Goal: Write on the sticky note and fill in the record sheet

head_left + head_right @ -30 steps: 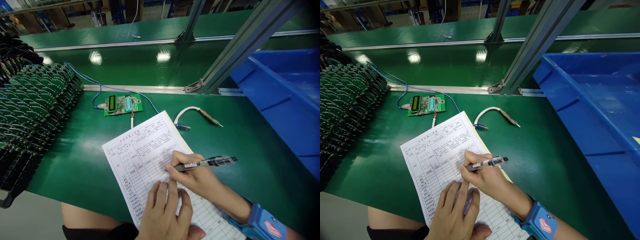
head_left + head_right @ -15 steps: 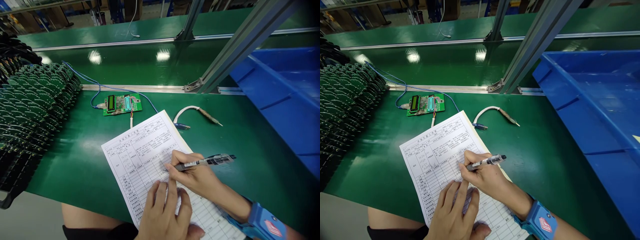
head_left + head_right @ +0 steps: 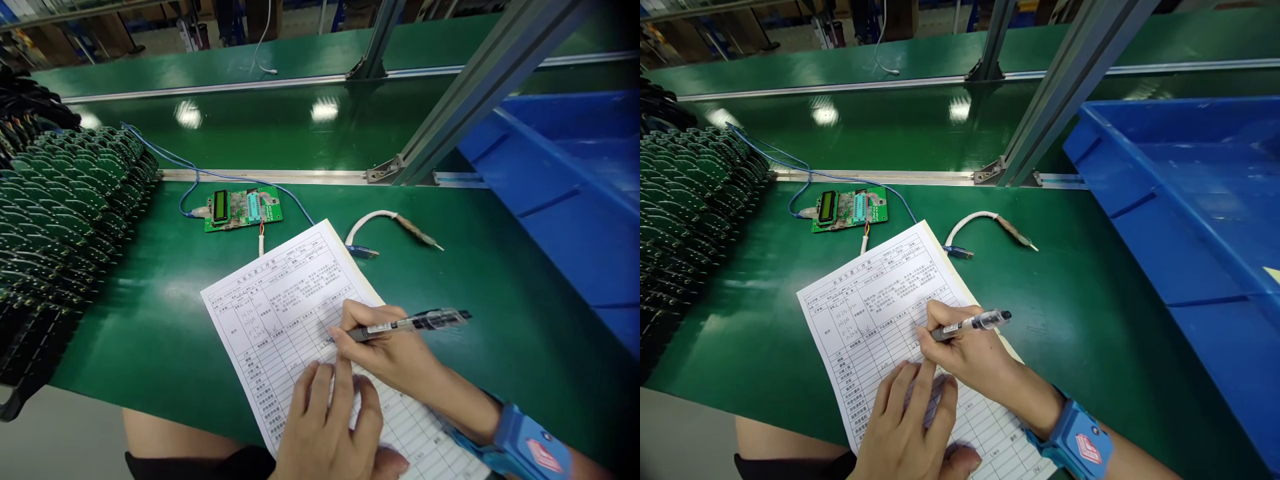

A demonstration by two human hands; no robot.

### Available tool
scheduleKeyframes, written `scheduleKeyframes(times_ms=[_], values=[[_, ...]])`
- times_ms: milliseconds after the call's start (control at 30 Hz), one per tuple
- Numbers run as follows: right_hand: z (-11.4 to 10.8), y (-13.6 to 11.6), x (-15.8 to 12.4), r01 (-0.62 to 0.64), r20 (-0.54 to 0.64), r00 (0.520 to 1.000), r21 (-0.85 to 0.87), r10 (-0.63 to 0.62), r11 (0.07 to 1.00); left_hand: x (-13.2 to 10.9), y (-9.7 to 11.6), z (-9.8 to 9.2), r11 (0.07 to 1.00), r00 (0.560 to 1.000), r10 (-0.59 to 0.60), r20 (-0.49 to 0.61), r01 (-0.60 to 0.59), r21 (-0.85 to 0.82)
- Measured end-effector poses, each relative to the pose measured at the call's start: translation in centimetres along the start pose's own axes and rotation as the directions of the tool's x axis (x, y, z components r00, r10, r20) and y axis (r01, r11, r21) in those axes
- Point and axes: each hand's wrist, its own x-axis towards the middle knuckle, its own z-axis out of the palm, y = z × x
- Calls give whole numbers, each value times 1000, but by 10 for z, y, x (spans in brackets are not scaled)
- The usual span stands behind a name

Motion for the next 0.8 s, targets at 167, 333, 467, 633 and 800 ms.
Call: scheduleKeyframes(times_ms=[167, 333, 467, 633, 800], values=[[-1, -1, 1, 6, 22, 1000, -19, -5, 1000, -1, 0, -2, 1000, 1000, 8, 12, -8, -2], [-7, -2, 2, -40, -49, 998, -29, 39, 999, 0, -2, -5, 1000, 999, 1, 42, -1, 6], [-12, -2, 3, -61, -90, 994, -55, 56, 997, 0, -3, -5, 1000, 997, 6, 77, -5, -6], [-12, -1, 3, -51, -30, 998, -48, 50, 998, 0, -1, -4, 1000, 997, 1, 80, 0, -7], [-10, 0, 3, -44, -7, 999, -15, 44, 999, 1, -2, -5, 1000, 996, 2, 92, -2, 9]])
